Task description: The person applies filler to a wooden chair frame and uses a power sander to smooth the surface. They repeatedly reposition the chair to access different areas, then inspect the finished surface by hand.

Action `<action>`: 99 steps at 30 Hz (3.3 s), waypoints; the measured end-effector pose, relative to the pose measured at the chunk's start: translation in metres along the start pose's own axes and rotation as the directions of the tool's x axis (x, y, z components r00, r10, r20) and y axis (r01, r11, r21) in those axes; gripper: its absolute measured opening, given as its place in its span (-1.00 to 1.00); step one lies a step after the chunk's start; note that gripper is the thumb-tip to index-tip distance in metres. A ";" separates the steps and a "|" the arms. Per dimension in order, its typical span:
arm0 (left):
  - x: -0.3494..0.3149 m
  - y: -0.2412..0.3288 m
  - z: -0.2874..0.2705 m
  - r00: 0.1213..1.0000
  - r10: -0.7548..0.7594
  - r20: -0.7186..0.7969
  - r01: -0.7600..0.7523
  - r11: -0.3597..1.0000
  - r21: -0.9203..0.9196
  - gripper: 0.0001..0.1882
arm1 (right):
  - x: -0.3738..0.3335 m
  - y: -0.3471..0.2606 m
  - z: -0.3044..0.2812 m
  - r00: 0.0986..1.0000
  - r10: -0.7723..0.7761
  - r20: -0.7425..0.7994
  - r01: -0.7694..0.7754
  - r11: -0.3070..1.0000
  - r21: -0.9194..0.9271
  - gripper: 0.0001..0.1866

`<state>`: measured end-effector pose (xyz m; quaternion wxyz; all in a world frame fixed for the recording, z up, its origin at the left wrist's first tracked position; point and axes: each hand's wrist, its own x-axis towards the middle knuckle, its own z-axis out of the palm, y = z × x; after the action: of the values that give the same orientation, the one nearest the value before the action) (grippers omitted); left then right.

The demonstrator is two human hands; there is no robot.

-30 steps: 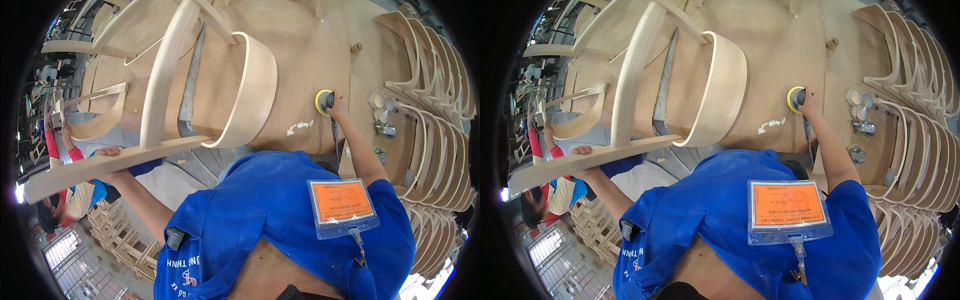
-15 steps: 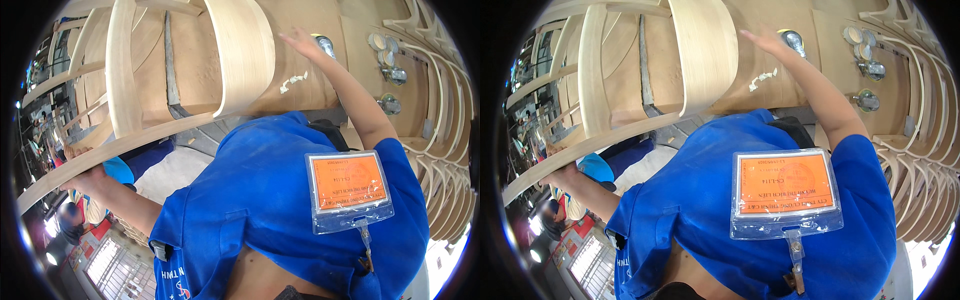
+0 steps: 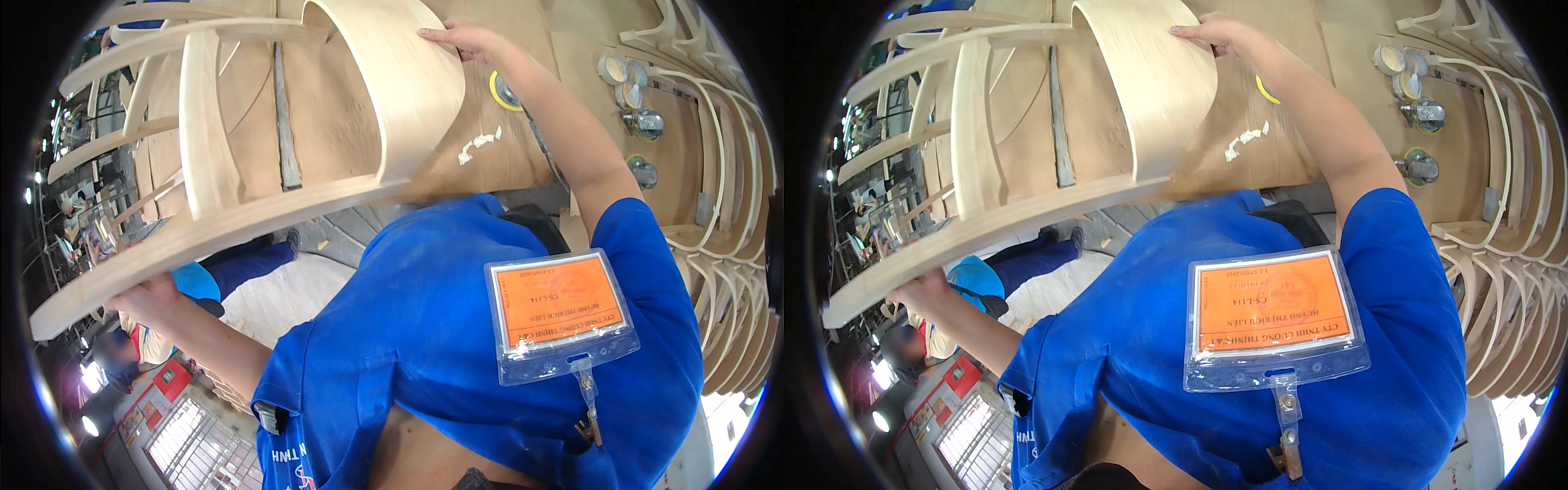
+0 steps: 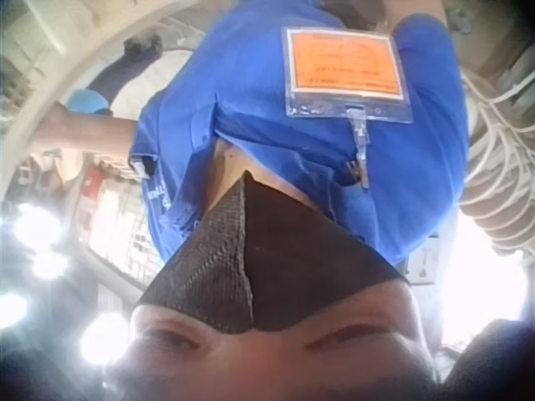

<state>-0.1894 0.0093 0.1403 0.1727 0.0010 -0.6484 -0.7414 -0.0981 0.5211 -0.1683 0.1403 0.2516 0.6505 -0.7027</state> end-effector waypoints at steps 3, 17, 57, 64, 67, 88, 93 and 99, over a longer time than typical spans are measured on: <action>-0.035 -0.023 -0.020 0.991 0.055 -0.122 -0.056 0.998 -0.007 -0.28 | 0.013 0.004 -0.006 0.999 0.014 0.032 -0.019 0.986 0.168 -0.24; -0.145 -0.031 -0.106 0.959 -0.265 -0.104 0.154 0.789 -0.595 -0.23 | 0.110 -0.009 0.013 0.956 -0.064 -0.287 0.102 0.988 0.118 -0.41; -0.036 -0.148 -0.031 0.894 0.350 0.280 -0.438 0.811 0.387 -0.31 | -0.230 0.037 0.073 0.855 -0.497 -0.149 0.510 0.857 0.066 -0.60; -0.065 -0.076 0.003 0.971 0.237 0.002 -0.237 0.968 0.082 -0.44 | -0.226 -0.013 0.079 0.710 -0.662 -0.242 0.690 0.722 0.049 -0.54; -0.057 -0.033 0.023 0.966 0.255 -0.025 -0.256 0.953 -0.164 -0.46 | -0.247 -0.084 0.059 0.624 -0.652 -0.430 0.724 0.690 0.005 -0.50; -0.054 -0.064 0.034 0.733 -0.240 0.637 0.494 0.831 -0.255 -0.04 | -0.375 -0.283 0.201 -0.343 -0.854 0.391 0.374 -0.506 -0.778 -0.68; -0.087 0.027 -0.010 0.808 0.225 0.544 0.191 0.774 -0.604 -0.08 | -0.387 -0.261 0.256 -0.313 -0.853 0.417 0.345 -0.511 -0.787 -0.67; -0.113 0.063 -0.062 0.864 0.043 0.501 0.303 0.751 -0.586 -0.07 | -0.408 -0.210 0.317 -0.240 -0.860 0.451 0.327 -0.509 -0.796 -0.67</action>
<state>-0.0532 -0.0276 0.1663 -0.0597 -0.1974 -0.3718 -0.9051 0.0776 0.1795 0.2361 -0.5277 -0.2395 0.8149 -0.0127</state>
